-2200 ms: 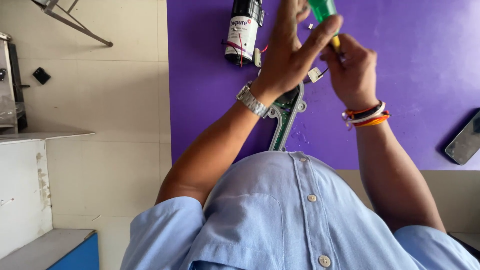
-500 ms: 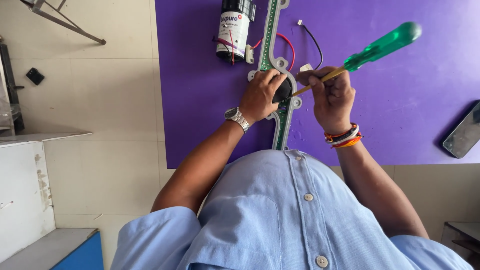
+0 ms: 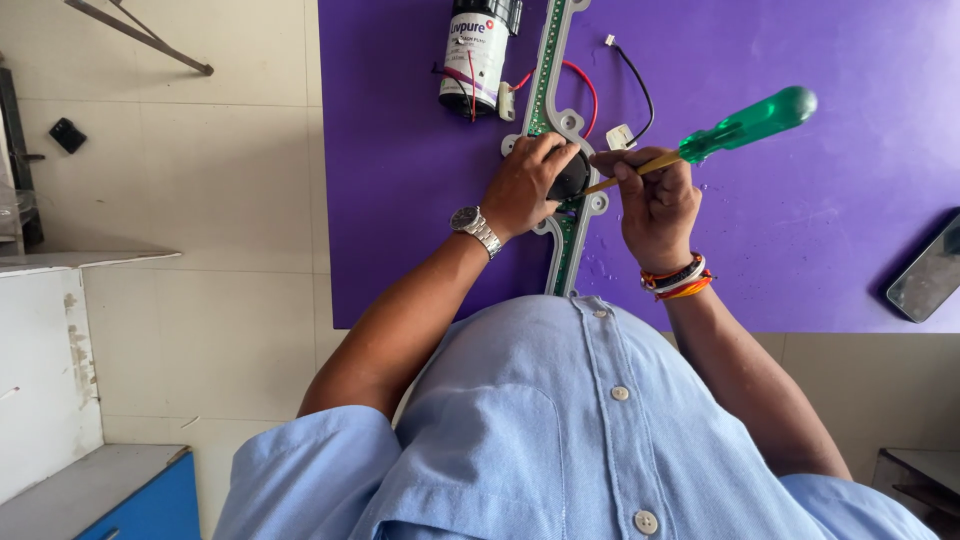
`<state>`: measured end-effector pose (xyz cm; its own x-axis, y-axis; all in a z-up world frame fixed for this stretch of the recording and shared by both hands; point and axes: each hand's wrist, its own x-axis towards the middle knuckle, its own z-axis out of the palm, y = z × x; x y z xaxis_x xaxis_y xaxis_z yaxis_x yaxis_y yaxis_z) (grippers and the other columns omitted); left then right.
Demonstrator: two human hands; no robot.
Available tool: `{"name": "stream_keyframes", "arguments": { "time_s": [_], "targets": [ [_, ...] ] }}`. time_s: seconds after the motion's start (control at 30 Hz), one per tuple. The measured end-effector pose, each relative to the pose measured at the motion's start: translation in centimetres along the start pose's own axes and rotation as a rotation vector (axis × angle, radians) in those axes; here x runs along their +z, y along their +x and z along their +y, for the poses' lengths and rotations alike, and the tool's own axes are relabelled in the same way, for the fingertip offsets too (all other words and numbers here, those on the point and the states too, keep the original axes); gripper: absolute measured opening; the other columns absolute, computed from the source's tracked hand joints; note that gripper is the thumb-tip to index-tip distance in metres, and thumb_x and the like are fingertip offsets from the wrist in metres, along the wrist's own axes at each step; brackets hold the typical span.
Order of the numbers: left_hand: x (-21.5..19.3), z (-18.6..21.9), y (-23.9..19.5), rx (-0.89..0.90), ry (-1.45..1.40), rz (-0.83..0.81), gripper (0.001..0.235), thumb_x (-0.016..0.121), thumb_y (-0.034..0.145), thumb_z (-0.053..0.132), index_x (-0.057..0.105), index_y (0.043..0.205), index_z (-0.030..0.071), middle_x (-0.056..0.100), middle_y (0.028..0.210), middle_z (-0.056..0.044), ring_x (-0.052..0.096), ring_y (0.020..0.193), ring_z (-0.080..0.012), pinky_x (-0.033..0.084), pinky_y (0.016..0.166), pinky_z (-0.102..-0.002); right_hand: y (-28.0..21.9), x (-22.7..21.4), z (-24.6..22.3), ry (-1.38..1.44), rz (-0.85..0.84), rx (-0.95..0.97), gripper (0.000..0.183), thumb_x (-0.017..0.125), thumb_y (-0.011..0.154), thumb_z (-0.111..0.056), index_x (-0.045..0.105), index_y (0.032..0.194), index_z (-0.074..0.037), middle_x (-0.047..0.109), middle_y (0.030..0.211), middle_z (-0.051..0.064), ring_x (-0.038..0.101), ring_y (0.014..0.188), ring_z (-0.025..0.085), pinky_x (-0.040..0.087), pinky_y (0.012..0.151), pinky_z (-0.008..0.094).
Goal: The recorder uses a screwdriver to disassemble or repair a plastic electronic component housing a circuit board and wires.
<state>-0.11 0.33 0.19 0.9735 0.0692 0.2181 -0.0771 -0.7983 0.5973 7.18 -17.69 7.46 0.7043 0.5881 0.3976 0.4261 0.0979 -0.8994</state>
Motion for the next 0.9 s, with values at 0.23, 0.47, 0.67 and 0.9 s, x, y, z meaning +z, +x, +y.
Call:
{"name": "stream_keyframes", "arguments": {
  "time_s": [0.23, 0.47, 0.67, 0.9],
  "targets": [
    [-0.1, 0.0, 0.1, -0.02, -0.002, -0.02, 0.088, 0.095, 0.06, 0.01, 0.056, 0.139, 0.006, 0.055, 0.131, -0.009, 0.056, 0.115, -0.0328, 0.05, 0.103, -0.043, -0.5, 0.2, 0.6, -0.023, 0.021, -0.008, 0.01, 0.054, 0.113, 0.004, 0.045, 0.118, 0.003, 0.074, 0.114, 0.023, 0.075, 0.108, 0.024, 0.062, 0.093, 0.032],
    [-0.1, -1.2, 0.6, -0.028, -0.011, -0.126, 0.082, 0.08, 0.066, -0.006, 0.055, 0.143, 0.007, 0.059, 0.13, -0.008, 0.056, 0.115, -0.0304, 0.049, 0.106, -0.041, 1.0, -1.2, -3.3, -0.261, -0.195, -0.012, 0.01, 0.068, 0.102, 0.004, 0.069, 0.113, 0.003, 0.075, 0.116, 0.014, 0.074, 0.105, 0.023, 0.061, 0.09, 0.032],
    [0.4, -3.6, 1.5, -0.06, -0.08, -0.296, 0.079, 0.059, 0.071, -0.017, 0.052, 0.146, 0.008, 0.056, 0.143, -0.013, 0.05, 0.131, -0.0308, 0.04, 0.113, -0.042, -0.1, -2.0, -3.0, -0.448, -0.231, 0.013, 0.011, 0.076, 0.099, -0.002, 0.073, 0.109, -0.003, 0.076, 0.099, 0.009, 0.076, 0.086, 0.021, 0.059, 0.073, 0.032],
    [0.3, -4.5, 2.0, -0.032, -0.134, -0.28, 0.069, 0.049, 0.078, -0.017, 0.057, 0.142, 0.007, 0.061, 0.14, -0.017, 0.056, 0.131, -0.0331, 0.043, 0.114, -0.041, -0.5, -1.0, -2.5, -0.512, -0.109, 0.034, 0.011, 0.078, 0.1, -0.003, 0.073, 0.109, -0.002, 0.076, 0.092, 0.009, 0.075, 0.078, 0.017, 0.057, 0.067, 0.029]
  ]
}}
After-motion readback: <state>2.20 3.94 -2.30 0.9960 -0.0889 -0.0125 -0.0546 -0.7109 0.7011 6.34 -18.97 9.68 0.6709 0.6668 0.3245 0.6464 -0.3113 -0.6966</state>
